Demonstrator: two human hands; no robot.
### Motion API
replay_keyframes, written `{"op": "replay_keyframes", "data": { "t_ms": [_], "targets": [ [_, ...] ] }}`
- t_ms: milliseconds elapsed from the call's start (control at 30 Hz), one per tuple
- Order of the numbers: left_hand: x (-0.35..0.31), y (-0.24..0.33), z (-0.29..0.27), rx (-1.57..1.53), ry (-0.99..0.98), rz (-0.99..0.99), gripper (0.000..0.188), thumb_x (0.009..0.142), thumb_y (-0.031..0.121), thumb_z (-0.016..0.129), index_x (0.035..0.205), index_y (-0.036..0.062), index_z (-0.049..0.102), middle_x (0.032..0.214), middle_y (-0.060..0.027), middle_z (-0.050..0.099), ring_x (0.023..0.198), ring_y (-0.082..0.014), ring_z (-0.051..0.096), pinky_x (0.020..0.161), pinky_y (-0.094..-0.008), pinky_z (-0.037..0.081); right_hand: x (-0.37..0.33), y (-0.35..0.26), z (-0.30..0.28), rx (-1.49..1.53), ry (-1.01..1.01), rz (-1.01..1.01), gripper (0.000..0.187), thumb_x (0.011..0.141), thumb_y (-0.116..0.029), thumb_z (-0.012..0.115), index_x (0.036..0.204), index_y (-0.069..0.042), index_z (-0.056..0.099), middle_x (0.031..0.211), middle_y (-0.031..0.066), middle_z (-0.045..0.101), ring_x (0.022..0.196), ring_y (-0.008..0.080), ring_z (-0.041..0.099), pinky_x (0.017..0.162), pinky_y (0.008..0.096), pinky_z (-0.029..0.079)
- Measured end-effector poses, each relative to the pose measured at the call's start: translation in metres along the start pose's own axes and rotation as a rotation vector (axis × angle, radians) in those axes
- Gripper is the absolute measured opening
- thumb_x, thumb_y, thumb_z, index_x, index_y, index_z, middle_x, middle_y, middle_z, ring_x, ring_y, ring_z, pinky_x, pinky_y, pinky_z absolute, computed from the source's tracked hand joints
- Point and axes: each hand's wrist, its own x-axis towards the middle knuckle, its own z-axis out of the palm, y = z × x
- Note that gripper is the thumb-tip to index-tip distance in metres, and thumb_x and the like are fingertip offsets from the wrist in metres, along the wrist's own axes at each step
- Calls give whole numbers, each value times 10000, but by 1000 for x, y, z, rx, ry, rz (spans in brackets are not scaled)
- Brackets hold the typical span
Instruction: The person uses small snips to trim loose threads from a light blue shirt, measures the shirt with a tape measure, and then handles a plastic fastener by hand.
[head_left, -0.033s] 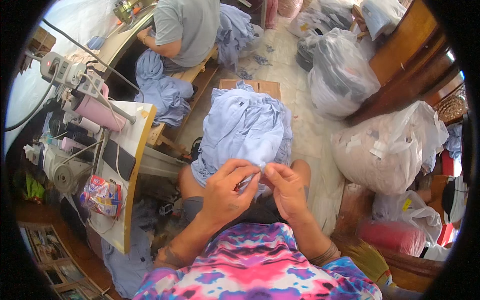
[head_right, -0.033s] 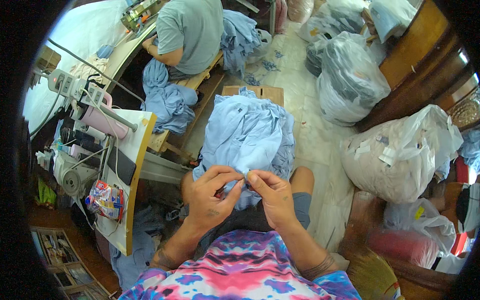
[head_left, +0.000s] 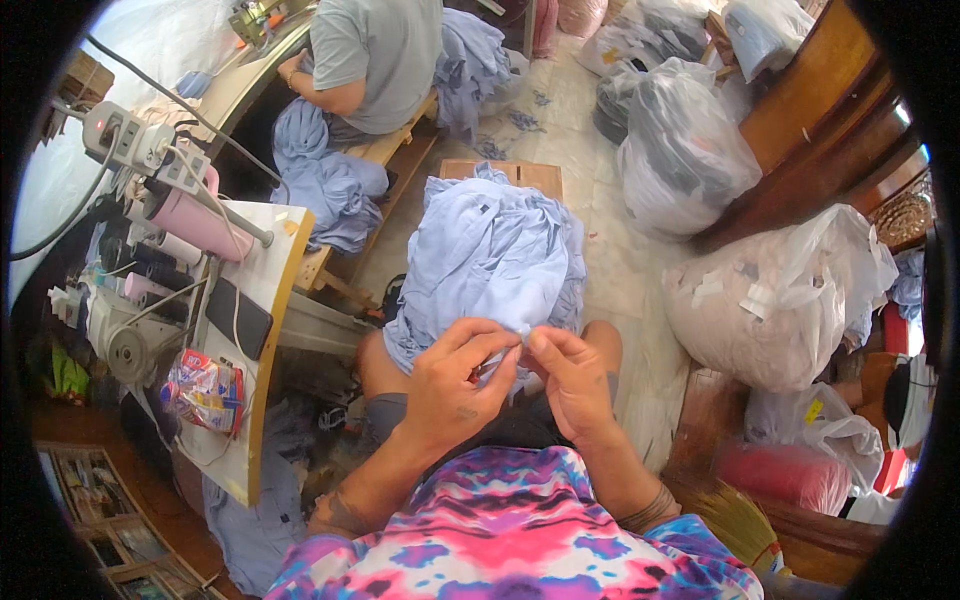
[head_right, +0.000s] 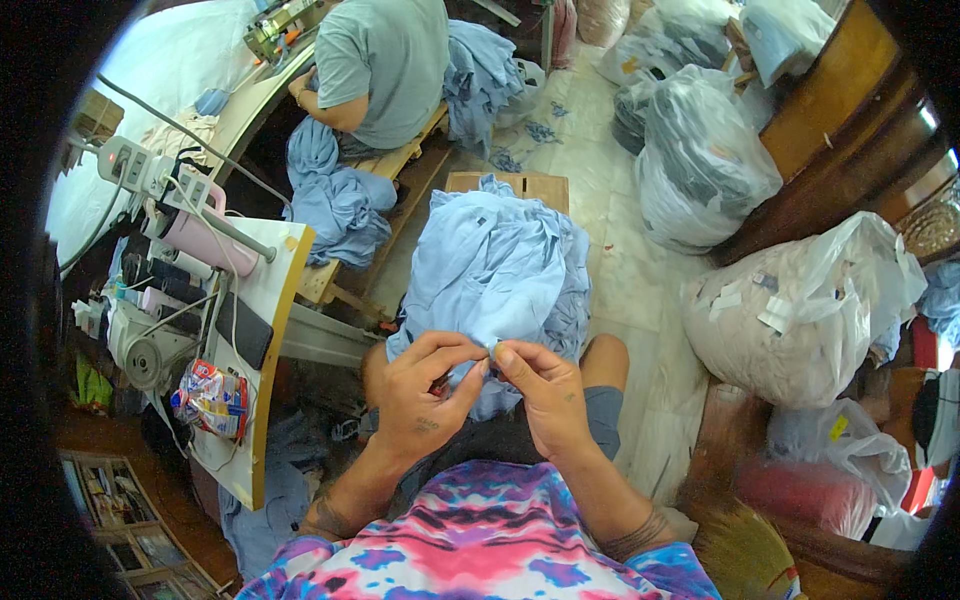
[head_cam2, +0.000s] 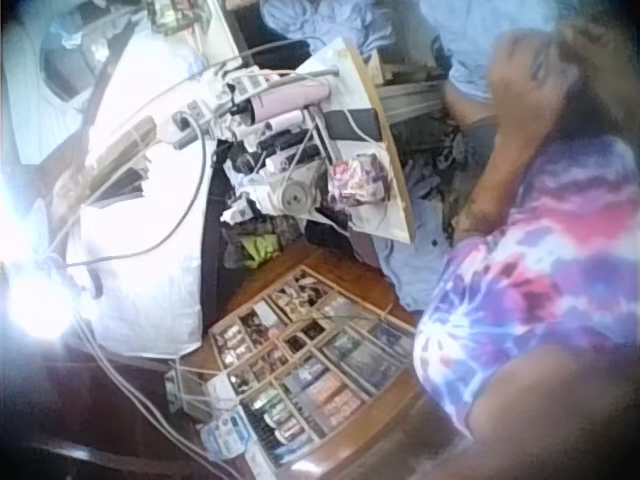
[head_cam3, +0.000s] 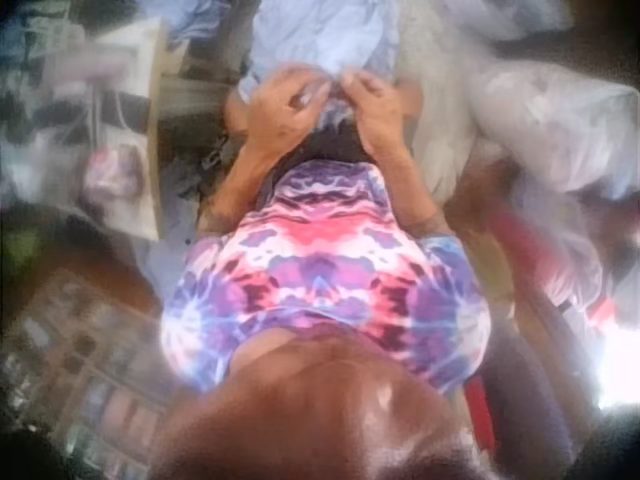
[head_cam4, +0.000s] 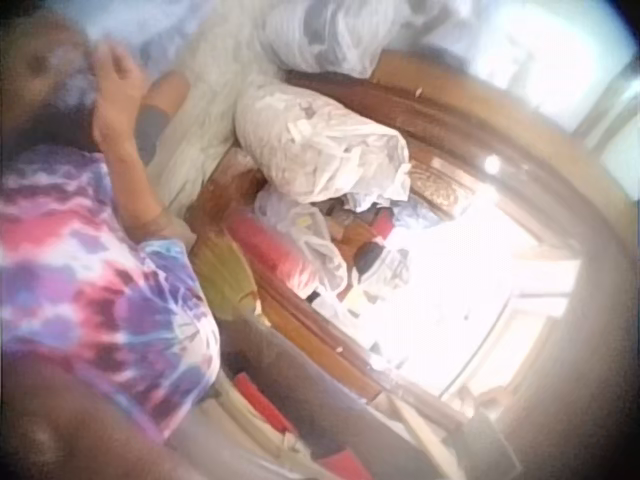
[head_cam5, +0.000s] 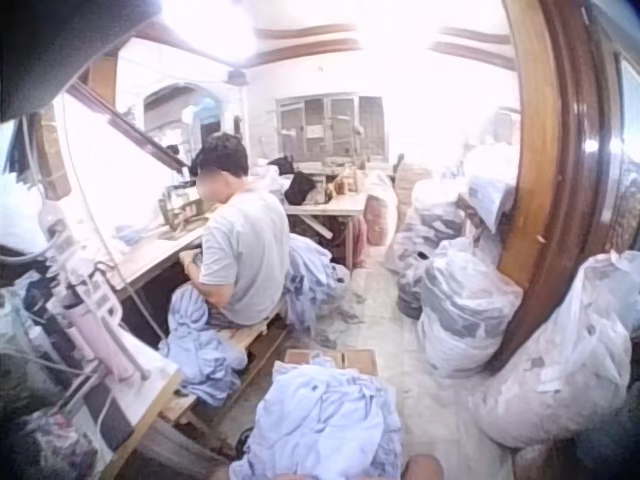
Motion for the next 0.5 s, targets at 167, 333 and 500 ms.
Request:
{"op": "replay_keyframes", "data": {
  "t_ms": [167,333,500],
  "targets": [
    [-2,-5,-2,-19,12,-50,143,842,45,794,983,44,772,979,-42,726,572,-59,530,507,-236,403,4,5,0,-43,-11,14,229,973,-145,747,1154,-5,749,1040,50,745,907,100,648,853,262,508],
    [-2,-4,-6,-69,-4,-169,119,838,33,784,955,32,764,979,-30,715,579,-34,505,513,-225,389,8,9,1,-80,-43,12,192,992,-146,719,1137,-21,740,1046,56,741,949,135,667,884,306,524],
    [-1,-4,-13,-90,66,-218,78,839,7,749,908,28,720,922,5,663,620,-21,470,540,-212,366,12,14,11,-46,-53,6,220,1000,-188,719,1143,-21,719,1019,23,722,926,93,634,860,271,501]
  ]
}}
